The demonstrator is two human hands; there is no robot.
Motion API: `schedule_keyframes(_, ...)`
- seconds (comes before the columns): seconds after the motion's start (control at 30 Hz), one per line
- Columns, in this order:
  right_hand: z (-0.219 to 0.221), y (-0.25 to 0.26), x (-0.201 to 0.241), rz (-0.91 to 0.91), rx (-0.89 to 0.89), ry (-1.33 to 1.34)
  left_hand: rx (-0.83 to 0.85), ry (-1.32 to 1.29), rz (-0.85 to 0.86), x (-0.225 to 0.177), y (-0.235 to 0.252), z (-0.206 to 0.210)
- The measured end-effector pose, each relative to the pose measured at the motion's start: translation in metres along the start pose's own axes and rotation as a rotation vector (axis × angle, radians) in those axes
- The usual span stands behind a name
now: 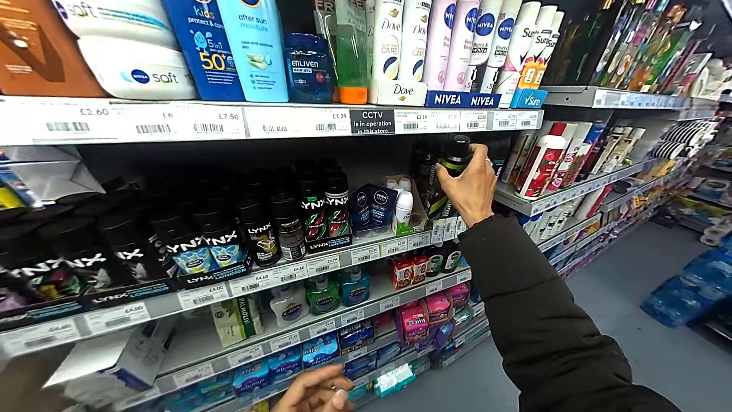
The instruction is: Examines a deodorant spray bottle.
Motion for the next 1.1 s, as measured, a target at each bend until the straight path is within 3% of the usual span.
schedule_keyframes(0.13, -0.039, -0.017, 0.011, -0.106, -0.081, 0.133, -0.042, 0.011, -0.027, -0.001, 0.001, 0.006)
schedule_keyframes(0.27, -0.083, -0.038, 0.03, -0.151, -0.036, 0.341, -0.084, 0.046, -0.001, 0.005, 0.002, 0.015)
schedule_keyframes(0.43, -0.113, -0.085, 0.054, 0.024, 0.16, 0.649, 0.053, 0.065, -0.002, 0.008, 0.011, 0.048)
schedule_keyframes(0.6, -0.112, -0.152, 0.064, 0.269, 0.346, 0.831, 0.193, 0.062, -0.003, 0.009, 0.006, 0.071)
schedule_keyframes(0.73, -0.105, -0.194, 0.058, 0.398, 0.356, 0.796, 0.196, -0.027, 0.014, 0.013, -0.012, 0.065)
schedule_keyframes(0.9, -0.088, -0.229, 0.054, 0.487, 0.388, 0.747, 0.173, 0.002, -0.073, 0.019, -0.04, 0.056)
schedule_keyframes(1.1, -0.07, -0.246, 0.073, 0.486, 0.463, 0.828, 0.115, 0.078, -0.047, 0.011, -0.054, 0.038)
Point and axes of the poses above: each hand's wrist, its own y-axis towards the middle knuckle, its own z-axis out of the palm, x = y × z, the point moved 7 cm from there along y, towards the middle knuckle, and after that the axes turned 8 degrees about y, right-handed, at the moved point
